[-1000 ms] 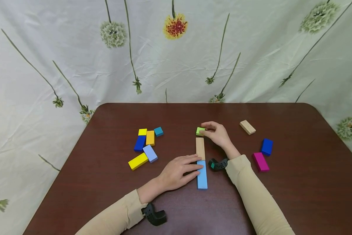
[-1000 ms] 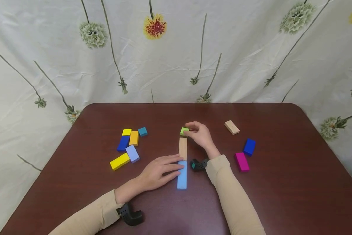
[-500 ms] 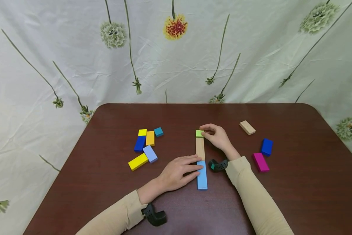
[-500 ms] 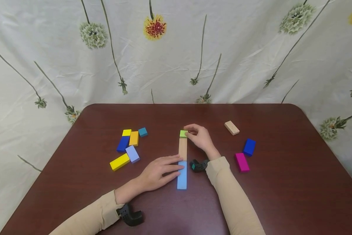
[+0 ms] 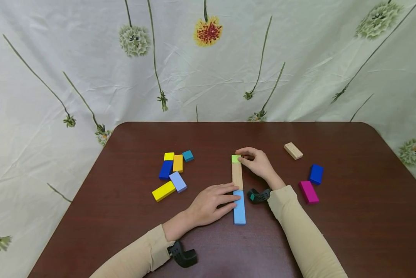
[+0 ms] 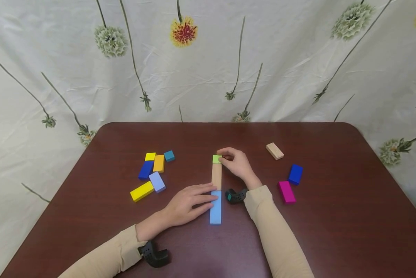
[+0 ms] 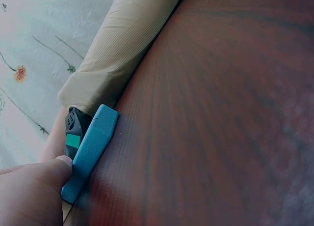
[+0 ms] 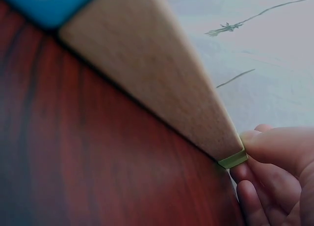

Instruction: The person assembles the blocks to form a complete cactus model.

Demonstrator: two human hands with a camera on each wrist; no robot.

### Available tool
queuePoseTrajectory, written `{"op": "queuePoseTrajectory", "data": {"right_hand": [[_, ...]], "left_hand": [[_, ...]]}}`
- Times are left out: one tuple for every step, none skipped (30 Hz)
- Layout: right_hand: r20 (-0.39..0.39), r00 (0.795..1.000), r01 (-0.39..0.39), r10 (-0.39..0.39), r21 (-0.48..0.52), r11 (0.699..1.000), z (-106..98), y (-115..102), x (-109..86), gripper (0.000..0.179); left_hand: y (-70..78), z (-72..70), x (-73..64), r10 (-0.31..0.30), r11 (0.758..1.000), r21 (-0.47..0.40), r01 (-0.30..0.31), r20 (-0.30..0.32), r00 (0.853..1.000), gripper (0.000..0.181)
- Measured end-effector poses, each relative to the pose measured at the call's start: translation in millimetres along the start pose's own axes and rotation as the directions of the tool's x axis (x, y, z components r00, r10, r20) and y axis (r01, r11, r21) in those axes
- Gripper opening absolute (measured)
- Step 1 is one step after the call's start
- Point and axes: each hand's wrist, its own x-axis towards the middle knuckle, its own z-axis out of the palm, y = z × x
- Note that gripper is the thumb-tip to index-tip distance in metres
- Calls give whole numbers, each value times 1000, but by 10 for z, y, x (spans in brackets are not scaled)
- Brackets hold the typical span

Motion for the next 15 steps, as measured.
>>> {"op": "queuePoseTrajectory", "data": {"right_hand": [[1, 1000, 4, -4, 1, 1000, -1, 3, 1, 28], [2, 1000, 7, -7, -3, 1000, -3, 3, 1, 28], [4, 1000, 9, -9, -9, 1000, -5, -1, 1, 28], [5, 1000, 11, -11, -14, 1000, -7, -4, 1, 27], [6, 1000, 13, -13, -17, 1000, -9, -7, 1, 26], [6, 1000, 13, -13, -22, 1000, -11, -7, 1, 26], [6, 1000, 13, -13, -27, 1000, -13, -6, 1, 25], [5, 1000, 14, -14, -30, 999, -14, -7, 1, 25], [5, 1000, 14, -14, -33, 999, -14, -6, 1, 24], [3, 1000, 12, -12, -33, 999, -15, -1, 1, 24], [2, 1000, 12, -12, -32, 999, -14, 3, 3, 24], [1, 1000, 11, -11, -33, 999, -11, 5, 4, 23], [1, 1000, 10, -10, -34, 999, -9, 9, 6, 23], [1, 1000, 10, -10, -34, 999, -6, 15, 8, 24], [1, 1000, 13, -13, -37, 999, -5, 14, 7, 24]], "left_hand": [[0, -1, 1, 0, 1000, 1, 0, 1, 1000, 30], [0, -1, 2, 0, 1000, 2, 0, 2, 1000, 30], [0, -1, 3, -1, 1000, 3, 1, 2, 1000, 30], [0, -1, 4, -1, 1000, 4, 1, 3, 1000, 30], [0, -1, 4, -1, 1000, 4, 1, 2, 1000, 30], [-1, 0, 4, -1, 1000, 4, 1, 2, 1000, 30], [-1, 0, 5, -1, 1000, 4, 1, 1, 1000, 30], [-2, 1, 5, -1, 1000, 4, 1, 1, 1000, 30], [-2, 2, 5, -1, 1000, 3, 1, 1, 1000, 30], [-3, 3, 5, -1, 1000, 3, 1, 0, 1000, 30], [-3, 3, 4, -1, 1000, 3, 1, 1, 1000, 30], [-3, 4, 4, -2, 1000, 4, 2, 2, 1000, 30], [-3, 4, 3, -3, 1000, 4, 3, 4, 1000, 30], [-2, 4, 2, -5, 1000, 3, 5, 5, 1000, 30], [-2, 5, 1, -7, 1000, 3, 7, 7, 1000, 30]]}}
